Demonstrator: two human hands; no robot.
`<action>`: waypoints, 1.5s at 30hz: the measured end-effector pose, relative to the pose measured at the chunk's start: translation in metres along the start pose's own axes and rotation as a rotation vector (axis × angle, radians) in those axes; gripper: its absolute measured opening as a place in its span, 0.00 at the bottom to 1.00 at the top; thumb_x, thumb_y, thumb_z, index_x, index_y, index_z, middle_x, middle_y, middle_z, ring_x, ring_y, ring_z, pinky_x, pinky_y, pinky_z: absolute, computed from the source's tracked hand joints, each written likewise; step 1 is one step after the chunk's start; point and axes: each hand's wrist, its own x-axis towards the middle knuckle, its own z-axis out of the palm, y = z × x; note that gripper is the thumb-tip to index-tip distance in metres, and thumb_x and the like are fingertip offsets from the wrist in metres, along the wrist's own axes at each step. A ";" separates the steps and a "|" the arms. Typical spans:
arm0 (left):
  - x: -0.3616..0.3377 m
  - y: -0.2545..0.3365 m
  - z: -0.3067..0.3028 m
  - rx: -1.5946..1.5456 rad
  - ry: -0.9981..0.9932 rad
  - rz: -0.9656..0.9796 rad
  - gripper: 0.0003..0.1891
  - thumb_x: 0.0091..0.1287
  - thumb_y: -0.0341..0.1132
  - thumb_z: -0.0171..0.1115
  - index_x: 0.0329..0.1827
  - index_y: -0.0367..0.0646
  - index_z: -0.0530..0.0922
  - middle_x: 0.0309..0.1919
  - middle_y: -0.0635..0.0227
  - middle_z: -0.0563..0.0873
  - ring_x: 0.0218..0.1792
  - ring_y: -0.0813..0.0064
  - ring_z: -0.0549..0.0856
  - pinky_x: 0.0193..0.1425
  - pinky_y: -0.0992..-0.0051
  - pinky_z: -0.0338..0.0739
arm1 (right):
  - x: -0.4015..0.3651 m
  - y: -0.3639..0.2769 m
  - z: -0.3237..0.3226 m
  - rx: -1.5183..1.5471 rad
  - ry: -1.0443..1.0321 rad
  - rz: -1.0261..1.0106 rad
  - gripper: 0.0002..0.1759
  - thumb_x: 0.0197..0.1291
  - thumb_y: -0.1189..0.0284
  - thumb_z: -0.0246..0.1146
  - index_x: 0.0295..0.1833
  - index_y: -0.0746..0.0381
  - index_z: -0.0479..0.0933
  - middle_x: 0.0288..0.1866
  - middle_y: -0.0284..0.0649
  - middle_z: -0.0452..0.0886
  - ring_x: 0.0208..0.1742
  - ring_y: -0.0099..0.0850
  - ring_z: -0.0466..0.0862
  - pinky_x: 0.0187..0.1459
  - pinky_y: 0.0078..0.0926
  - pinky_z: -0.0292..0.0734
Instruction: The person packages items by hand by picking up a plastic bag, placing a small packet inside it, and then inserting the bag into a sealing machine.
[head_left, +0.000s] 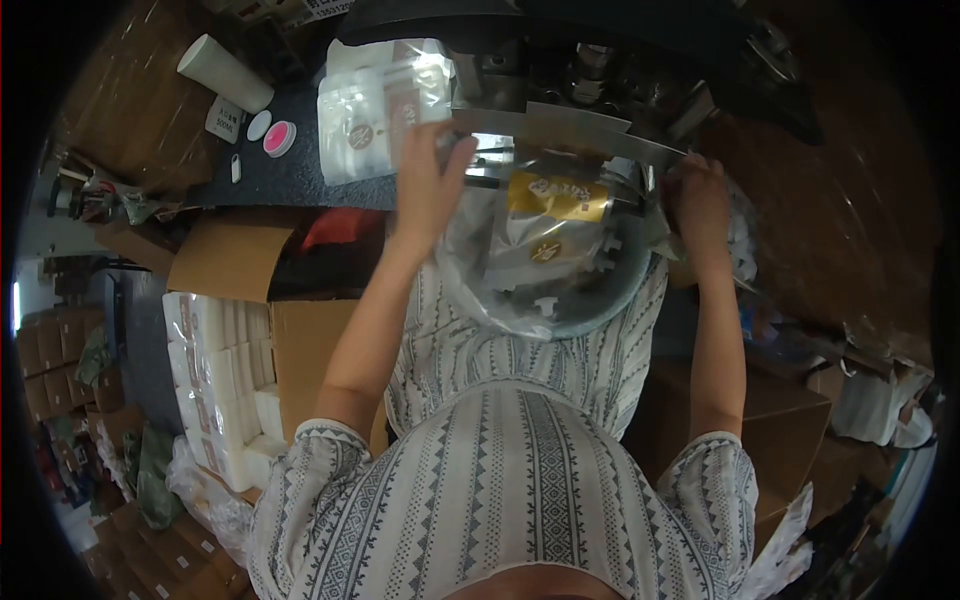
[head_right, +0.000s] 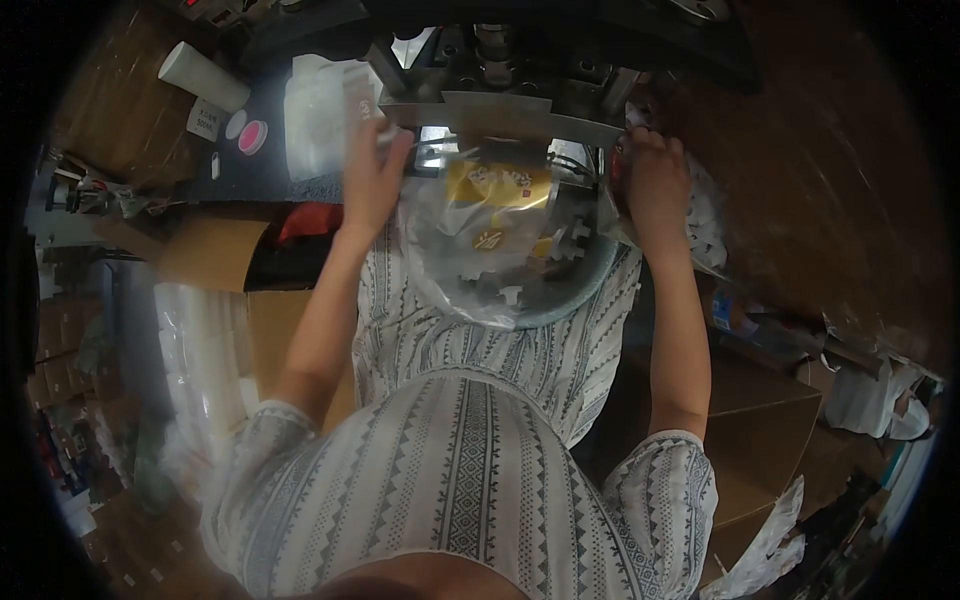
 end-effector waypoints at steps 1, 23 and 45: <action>-0.003 -0.015 -0.009 0.003 -0.002 -0.002 0.19 0.66 0.41 0.64 0.51 0.34 0.77 0.47 0.55 0.82 0.42 0.62 0.84 0.41 0.70 0.79 | 0.000 -0.005 -0.009 0.028 -0.026 0.038 0.11 0.59 0.71 0.59 0.46 0.61 0.79 0.36 0.46 0.83 0.40 0.44 0.83 0.42 0.39 0.78; -0.045 0.049 -0.072 0.261 -0.039 0.038 0.05 0.62 0.29 0.64 0.40 0.39 0.82 0.29 0.61 0.81 0.28 0.64 0.82 0.34 0.72 0.74 | -0.048 -0.058 -0.066 0.911 -0.552 0.410 0.07 0.59 0.75 0.61 0.42 0.65 0.79 0.35 0.51 0.83 0.36 0.45 0.85 0.37 0.33 0.77; -0.119 0.019 -0.049 -0.471 -0.475 -0.833 0.19 0.70 0.43 0.60 0.51 0.33 0.81 0.37 0.66 0.86 0.36 0.81 0.82 0.43 0.80 0.75 | -0.202 -0.100 0.266 0.469 -0.727 0.237 0.39 0.45 0.68 0.69 0.66 0.64 0.65 0.66 0.59 0.65 0.67 0.50 0.67 0.66 0.43 0.62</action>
